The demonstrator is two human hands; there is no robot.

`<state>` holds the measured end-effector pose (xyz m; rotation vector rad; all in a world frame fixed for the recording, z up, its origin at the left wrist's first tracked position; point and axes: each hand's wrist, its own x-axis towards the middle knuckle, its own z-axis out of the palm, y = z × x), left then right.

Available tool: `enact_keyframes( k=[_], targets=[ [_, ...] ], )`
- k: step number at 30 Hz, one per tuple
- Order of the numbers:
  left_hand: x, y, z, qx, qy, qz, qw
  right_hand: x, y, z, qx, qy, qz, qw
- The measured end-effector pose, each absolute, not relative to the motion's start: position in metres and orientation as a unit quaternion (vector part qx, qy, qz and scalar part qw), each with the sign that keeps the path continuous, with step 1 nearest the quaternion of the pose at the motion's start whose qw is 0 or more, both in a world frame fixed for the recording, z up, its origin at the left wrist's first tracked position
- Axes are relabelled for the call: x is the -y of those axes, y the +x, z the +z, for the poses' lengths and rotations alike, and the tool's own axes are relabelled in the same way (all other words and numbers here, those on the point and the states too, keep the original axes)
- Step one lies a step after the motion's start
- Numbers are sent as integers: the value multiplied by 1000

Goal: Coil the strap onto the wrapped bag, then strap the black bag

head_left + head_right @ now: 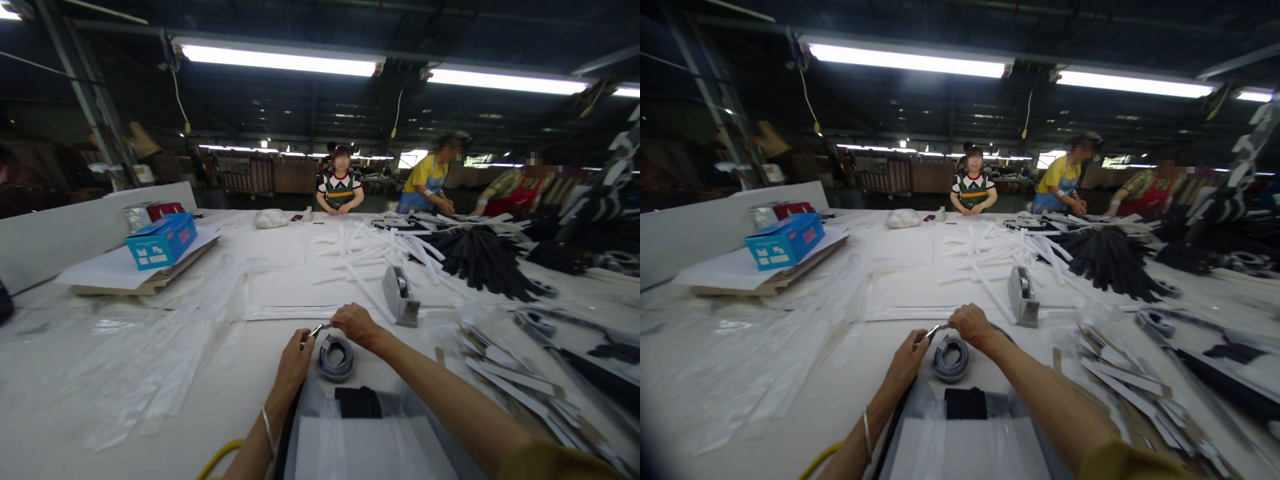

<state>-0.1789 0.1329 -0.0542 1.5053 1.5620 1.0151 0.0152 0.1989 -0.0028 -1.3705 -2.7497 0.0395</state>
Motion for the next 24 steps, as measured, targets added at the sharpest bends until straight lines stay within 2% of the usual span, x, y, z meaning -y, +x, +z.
enact_keyframes(
  k=[5,8,18,24],
  targets=[
    [-154,-182,-47,-545,552,376,506,-196,24,-6,895,-434,30,100],
    [-156,-181,-50,-512,537,398,539,-197,31,-8,877,-458,36,142],
    [-153,-179,-61,-470,534,472,521,-185,35,4,837,-499,51,220],
    [-150,-173,-60,-452,573,492,474,-173,3,21,832,-522,102,157]
  ],
)
